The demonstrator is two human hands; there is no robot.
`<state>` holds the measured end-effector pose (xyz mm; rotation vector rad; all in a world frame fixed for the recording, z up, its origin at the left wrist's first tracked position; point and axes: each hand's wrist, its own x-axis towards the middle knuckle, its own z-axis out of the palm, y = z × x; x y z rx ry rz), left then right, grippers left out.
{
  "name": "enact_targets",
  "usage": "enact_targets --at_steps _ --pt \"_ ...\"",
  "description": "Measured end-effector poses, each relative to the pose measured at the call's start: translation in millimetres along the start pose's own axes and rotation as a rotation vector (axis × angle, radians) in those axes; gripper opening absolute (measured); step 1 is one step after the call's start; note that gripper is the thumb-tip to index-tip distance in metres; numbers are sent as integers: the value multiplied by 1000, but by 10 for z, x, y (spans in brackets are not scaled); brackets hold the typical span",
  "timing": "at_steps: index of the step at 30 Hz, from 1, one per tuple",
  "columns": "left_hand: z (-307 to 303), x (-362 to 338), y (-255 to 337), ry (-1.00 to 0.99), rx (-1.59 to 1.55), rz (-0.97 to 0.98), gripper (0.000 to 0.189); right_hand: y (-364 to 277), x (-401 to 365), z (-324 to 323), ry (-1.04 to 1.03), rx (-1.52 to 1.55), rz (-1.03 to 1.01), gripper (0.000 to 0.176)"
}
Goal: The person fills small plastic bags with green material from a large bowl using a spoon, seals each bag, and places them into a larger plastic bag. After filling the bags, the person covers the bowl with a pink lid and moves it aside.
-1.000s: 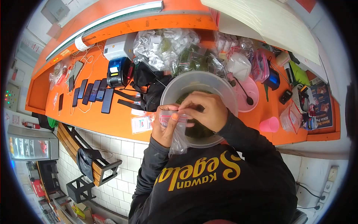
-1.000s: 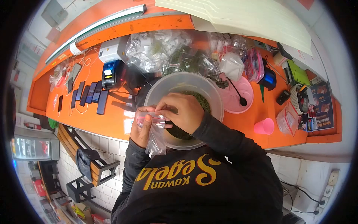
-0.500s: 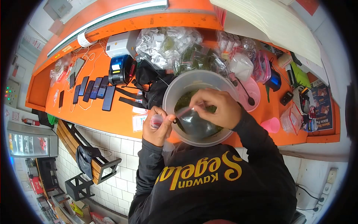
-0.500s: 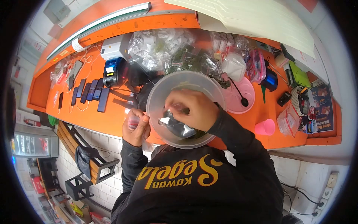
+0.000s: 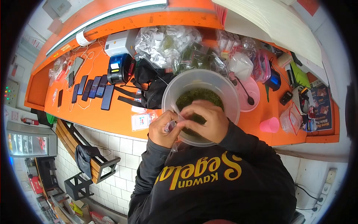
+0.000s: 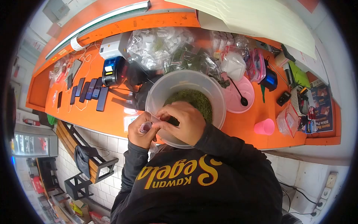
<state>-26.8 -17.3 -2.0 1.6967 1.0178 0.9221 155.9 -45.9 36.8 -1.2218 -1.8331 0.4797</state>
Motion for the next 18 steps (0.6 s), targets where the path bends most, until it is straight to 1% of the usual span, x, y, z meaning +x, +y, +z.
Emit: enact_targets --at_steps 1,2,3,5,9,11,12,14,18 --pt "23 20 49 10 36 68 12 9 -25 29 -52 241 174 16" --pt "35 35 88 23 73 137 12 34 -19 -1 -29 219 115 13" --pt "35 33 106 21 73 135 12 45 -32 -11 -29 220 117 13" --pt "32 26 138 20 44 154 10 64 -55 -14 -33 404 293 13" --pt "100 -11 223 90 60 142 10 102 -36 -34 -37 306 222 13" --pt "106 -19 218 105 185 171 10 99 -32 -40 -41 500 341 14" --pt "117 -19 225 106 185 171 10 99 -35 -31 -42 499 340 14" --pt "142 -18 242 109 277 218 10 101 -52 1 13 304 163 15" --pt "125 -37 218 100 256 188 10 65 -69 64 69 265 134 13"
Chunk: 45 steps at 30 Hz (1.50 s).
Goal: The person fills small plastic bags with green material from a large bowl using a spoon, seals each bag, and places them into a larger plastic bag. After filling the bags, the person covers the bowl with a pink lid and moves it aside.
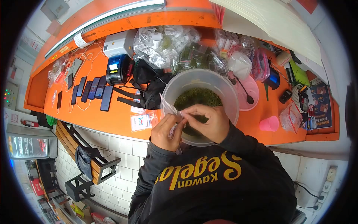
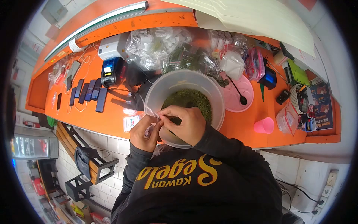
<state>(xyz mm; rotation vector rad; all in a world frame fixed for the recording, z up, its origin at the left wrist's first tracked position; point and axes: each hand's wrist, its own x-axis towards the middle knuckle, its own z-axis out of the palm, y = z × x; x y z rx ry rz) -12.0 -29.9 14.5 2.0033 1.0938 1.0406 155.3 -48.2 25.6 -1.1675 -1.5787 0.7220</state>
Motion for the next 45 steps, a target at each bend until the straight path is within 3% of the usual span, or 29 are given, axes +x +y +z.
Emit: enact_targets --at_steps 3,9,11,15,17,24,29,31,32,36,39,42,45 --pt "7 -8 8 -7 18 41 9 -19 -8 -12 -49 -61 154 10" --pt "121 -22 -17 150 80 130 10 -20 18 78 64 -199 -21 16" --pt "145 -44 -38 189 162 152 13 -48 15 73 75 -404 -72 17" --pt "172 -64 -59 218 165 156 13 -83 46 18 24 -400 -33 15" --pt "190 -28 -75 224 139 157 12 -112 110 -28 -13 -44 95 12" --pt "158 -31 -47 149 -3 133 10 76 -45 33 -33 118 123 8" --pt "185 -76 -59 305 114 200 11 71 -27 87 165 -399 -85 19" --pt "103 -56 -39 299 89 158 11 151 77 -103 168 -300 12 19" --pt "83 -57 -32 297 63 108 11 85 83 -168 67 -200 74 14" --pt "162 -44 -58 220 -106 52 9 -38 43 -24 -38 42 79 14" --pt "148 -40 -79 171 -93 121 11 24 3 -15 -54 128 242 13" --pt "84 -50 -104 95 -24 133 13 -22 -1 -27 -78 282 281 12" --pt "60 -43 -80 71 -50 159 11 15 -24 -27 -58 190 244 12"
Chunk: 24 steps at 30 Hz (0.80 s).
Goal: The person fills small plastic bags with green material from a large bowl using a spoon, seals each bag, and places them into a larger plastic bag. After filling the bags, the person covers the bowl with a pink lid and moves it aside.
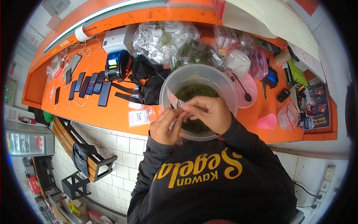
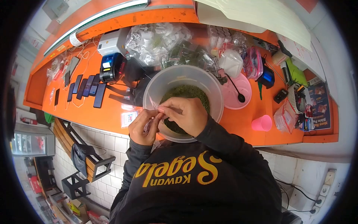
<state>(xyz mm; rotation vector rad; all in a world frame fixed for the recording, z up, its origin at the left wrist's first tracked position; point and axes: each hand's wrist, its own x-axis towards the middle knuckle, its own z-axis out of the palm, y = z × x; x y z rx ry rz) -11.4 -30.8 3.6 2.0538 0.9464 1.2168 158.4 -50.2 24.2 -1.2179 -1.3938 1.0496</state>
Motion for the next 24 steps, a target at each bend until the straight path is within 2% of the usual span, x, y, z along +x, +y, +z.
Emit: enact_targets --at_steps 4,6,7,8,9,10,11,12,13,14,15,16,18,19,20,22,23,24 --pt "52 -50 42 73 46 12 11 30 -19 11 -18 4 -28 11" --pt "86 -94 42 250 86 9 11 -90 -28 10 66 -480 -91 8" --pt "57 -59 70 228 148 -22 11 -54 -27 12 70 -480 -89 8" --pt "65 -54 68 233 148 -26 11 7 -20 6 111 -558 -191 9" --pt "63 -50 64 223 139 -92 11 43 -8 7 151 -631 -295 10" --pt "58 -42 58 208 129 -155 11 32 -6 6 149 -628 -294 10" --pt "47 -22 43 207 130 -156 11 1 -4 -5 122 -722 -395 11" --pt "19 -1 18 156 -40 -276 10 -36 -13 -20 95 -816 -494 12" --pt "-24 14 -11 103 -210 -398 8 -112 -34 -43 94 -815 -488 12" --pt "-82 26 -40 52 -379 -520 6 -212 -54 -71 -79 -862 -576 14" --pt "-231 71 -1 -137 -473 -646 6 -254 -72 -89 -255 -902 -663 17" --pt "-278 96 -1 -136 -474 -655 6 -237 -86 -100 -261 -896 -658 17" --pt "-338 145 -18 -244 -329 -468 10 -203 -76 -136 -443 -983 -902 17" --pt "-416 148 -21 -337 -293 -557 14 -223 -58 -163 -449 -979 -898 17" --pt "-424 150 -43 -337 -295 -563 14 -280 -27 -197 -479 -946 -828 17" --pt "-432 169 -84 -300 -308 -127 20 -368 41 -242 -511 -912 -757 17" --pt "-507 189 -41 -400 -408 -140 33 -396 76 -257 -506 -883 -749 17" --pt "-541 146 -35 -398 -410 -145 33 -424 112 -271 -502 -854 -741 18"
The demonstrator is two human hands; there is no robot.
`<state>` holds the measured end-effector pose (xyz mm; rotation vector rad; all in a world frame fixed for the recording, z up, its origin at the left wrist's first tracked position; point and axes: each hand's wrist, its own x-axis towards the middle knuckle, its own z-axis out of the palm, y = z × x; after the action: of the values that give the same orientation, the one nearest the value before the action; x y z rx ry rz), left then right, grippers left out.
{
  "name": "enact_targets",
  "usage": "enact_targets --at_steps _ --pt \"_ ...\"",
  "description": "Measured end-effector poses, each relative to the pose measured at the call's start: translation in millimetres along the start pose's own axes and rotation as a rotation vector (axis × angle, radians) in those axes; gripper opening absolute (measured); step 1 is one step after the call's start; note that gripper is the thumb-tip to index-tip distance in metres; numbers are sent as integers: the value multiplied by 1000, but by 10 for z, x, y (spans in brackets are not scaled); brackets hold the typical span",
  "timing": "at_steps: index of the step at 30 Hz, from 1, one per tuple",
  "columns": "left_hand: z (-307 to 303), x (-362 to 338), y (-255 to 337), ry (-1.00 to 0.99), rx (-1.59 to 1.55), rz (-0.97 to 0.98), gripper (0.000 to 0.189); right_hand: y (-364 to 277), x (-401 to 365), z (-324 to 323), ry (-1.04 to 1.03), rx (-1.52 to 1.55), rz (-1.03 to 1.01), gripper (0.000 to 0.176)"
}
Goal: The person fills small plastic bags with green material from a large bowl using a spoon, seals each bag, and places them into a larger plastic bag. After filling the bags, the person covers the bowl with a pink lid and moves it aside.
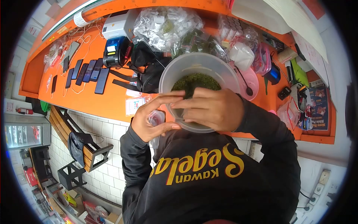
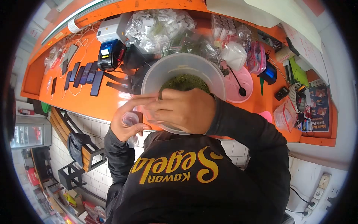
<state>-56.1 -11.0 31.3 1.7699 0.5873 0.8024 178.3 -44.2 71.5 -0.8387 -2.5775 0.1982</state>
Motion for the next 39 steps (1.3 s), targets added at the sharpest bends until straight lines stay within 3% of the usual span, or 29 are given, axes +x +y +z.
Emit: enact_targets --at_steps 2,4,5,7,11,12,14,16,18,19,21,22,24,30,32,34,35,37,38,39 --pt "-3 -164 12 69 -323 -387 41 94 101 9 57 113 -15 17" --pt "-62 -304 -131 61 -365 -375 47 328 200 70 222 592 104 21" --pt "-70 -354 -154 28 -435 -309 47 434 231 24 80 528 344 25" --pt "-67 -489 -269 -37 -517 -176 51 865 158 406 -267 202 379 30" --pt "-3 -648 -372 -134 -608 -82 60 1011 47 1234 -661 -52 174 32" --pt "0 -703 -375 -129 -612 -86 60 976 82 1316 -665 -47 172 32" --pt "5 -814 -370 19 -662 -143 64 923 116 1439 -761 -179 85 28" --pt "6 -867 -390 96 -681 -185 66 925 36 1568 -673 -74 169 22" --pt "-20 -850 -406 168 -730 -161 68 911 -3 1630 -480 135 476 22" --pt "-31 -847 -428 172 -698 -155 68 927 18 1628 -480 134 478 22" --pt "-45 -834 -461 192 -673 -134 69 988 99 1615 -529 981 1037 26" --pt "-57 -822 -468 213 -648 -115 69 1024 111 1591 -524 981 1037 26" --pt "-59 -763 -429 225 -621 -111 71 1098 106 1516 -339 1259 1173 29" --pt "-68 -516 -313 416 -673 -129 65 989 2 652 21 1177 1057 28" --pt "-53 -344 -303 387 -686 -92 54 870 -63 347 124 1176 985 28" --pt "8 -173 -251 348 -642 -206 47 676 -107 31 399 1063 939 27" --pt "58 -72 -206 356 -597 -256 44 602 -142 -86 407 1056 937 27" --pt "154 77 -209 345 -537 -301 45 453 -216 -263 662 899 809 22" --pt "212 145 -218 344 -475 -352 46 363 -235 -319 668 892 809 22" --pt "302 210 -279 365 -457 -277 46 269 -250 -359 727 796 725 20"
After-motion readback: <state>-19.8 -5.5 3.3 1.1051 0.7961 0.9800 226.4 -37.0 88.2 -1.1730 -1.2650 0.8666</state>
